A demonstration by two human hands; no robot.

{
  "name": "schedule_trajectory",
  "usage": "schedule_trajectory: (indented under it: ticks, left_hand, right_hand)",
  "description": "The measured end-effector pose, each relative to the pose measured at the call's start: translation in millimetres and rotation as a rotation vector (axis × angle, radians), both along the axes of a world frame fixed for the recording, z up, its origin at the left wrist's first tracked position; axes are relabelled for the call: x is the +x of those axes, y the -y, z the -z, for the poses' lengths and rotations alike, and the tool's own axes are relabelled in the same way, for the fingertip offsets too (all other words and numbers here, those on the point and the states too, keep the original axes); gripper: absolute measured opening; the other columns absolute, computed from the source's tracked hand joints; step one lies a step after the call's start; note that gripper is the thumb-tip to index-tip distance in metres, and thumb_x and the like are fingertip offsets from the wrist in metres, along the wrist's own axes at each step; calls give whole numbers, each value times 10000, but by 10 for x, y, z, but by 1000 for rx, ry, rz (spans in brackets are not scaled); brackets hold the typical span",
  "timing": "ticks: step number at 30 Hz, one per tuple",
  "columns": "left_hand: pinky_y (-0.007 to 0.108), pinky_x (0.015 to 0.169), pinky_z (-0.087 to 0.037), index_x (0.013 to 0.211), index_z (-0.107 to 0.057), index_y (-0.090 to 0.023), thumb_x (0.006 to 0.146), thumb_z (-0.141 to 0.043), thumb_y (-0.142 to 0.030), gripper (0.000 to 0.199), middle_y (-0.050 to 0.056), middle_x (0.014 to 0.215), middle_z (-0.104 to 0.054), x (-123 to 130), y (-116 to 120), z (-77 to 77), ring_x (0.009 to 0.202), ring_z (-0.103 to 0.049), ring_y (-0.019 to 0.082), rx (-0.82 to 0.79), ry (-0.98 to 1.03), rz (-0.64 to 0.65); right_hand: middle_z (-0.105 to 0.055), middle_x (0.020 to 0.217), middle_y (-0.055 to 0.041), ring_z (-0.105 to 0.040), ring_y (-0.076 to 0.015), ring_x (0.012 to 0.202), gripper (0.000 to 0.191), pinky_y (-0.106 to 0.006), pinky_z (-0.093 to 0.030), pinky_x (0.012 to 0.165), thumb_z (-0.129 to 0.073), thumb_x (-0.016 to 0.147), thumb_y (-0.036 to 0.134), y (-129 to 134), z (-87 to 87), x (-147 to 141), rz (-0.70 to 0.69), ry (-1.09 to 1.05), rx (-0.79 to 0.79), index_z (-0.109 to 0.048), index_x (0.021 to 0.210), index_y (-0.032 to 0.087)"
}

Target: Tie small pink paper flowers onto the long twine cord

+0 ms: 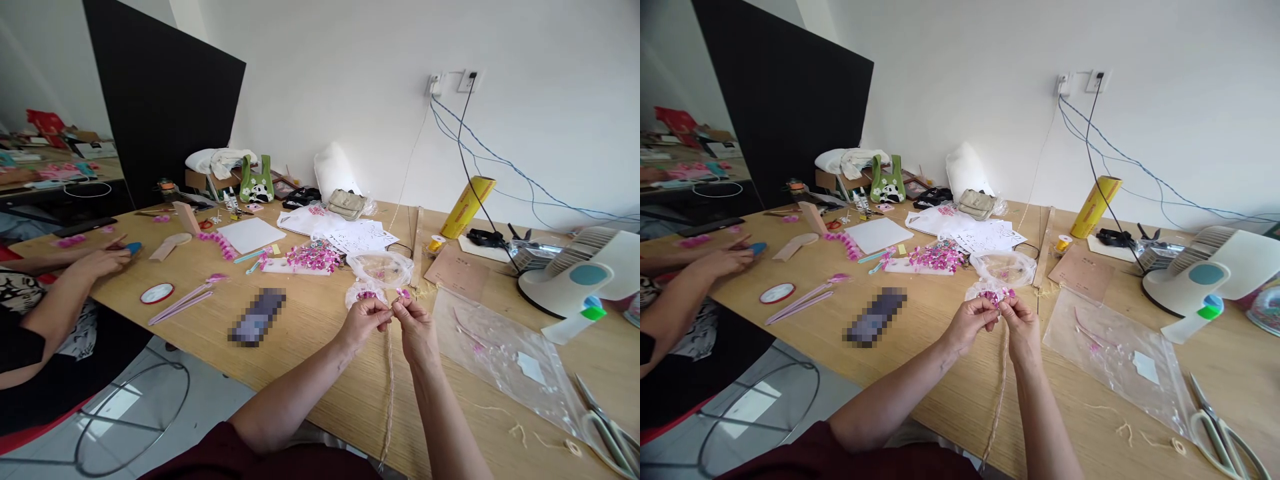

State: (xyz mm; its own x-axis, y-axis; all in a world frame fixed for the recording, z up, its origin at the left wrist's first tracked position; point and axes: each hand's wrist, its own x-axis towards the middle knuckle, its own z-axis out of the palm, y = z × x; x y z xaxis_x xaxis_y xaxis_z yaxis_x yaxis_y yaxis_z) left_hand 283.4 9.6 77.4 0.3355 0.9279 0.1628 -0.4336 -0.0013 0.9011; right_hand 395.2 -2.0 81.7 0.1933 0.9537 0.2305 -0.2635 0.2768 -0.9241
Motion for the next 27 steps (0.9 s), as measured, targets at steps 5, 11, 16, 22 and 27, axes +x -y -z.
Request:
schedule_trajectory:
  ticks: [5, 11, 16, 22, 27]
  left_hand:
    - [206, 511, -317, 687, -569, -121, 627, -709, -347, 272, 3, 585, -538, -31, 96, -12, 503, -452, 68, -116, 92, 63]
    - [211, 580, -367, 764, -580, -129, 688, -656, -405, 297, 26, 713, -572, -169, 82, -37, 617, -521, 88, -192, 243, 108]
    - [221, 639, -398, 820, -583, -125, 707, -646, -402, 305, 46, 771, -593, -158, 50, -134, 691, -556, 106, -236, 292, 212]
    - [187, 572, -361, 788, -611, -125, 640, -725, -310, 263, 3, 657, -551, -84, 34, -108, 591, -498, 60, -332, 321, 292]
    - [190, 580, -366, 840, -650, -131, 599, -756, -263, 295, 1, 648, -555, -117, -12, -51, 599, -505, 60, -381, 299, 326]
  right_hand:
    - [-468, 600, 32, -410, -102, 567, 162, -248, -369, 586, -694, 652, 306, 21, -46, 8, 33, -11, 11, -578, 630, 194]
    - [-413, 580, 37, -370, -94, 548, 219, -241, -340, 551, -688, 651, 320, 46, -181, 23, -90, -48, 11, -535, 568, 188]
    - [-487, 596, 34, -430, -96, 561, 183, -240, -358, 554, -728, 610, 296, 32, -168, -15, -122, -129, -49, -580, 580, 193]
    - [-525, 587, 24, -462, -110, 555, 145, -250, -383, 548, -714, 633, 287, 22, -140, 12, -144, -61, -44, -605, 593, 201]
    - [-531, 596, 32, -471, -109, 588, 121, -257, -405, 616, -726, 617, 265, 8, -98, 39, -107, -40, -22, -623, 592, 206]
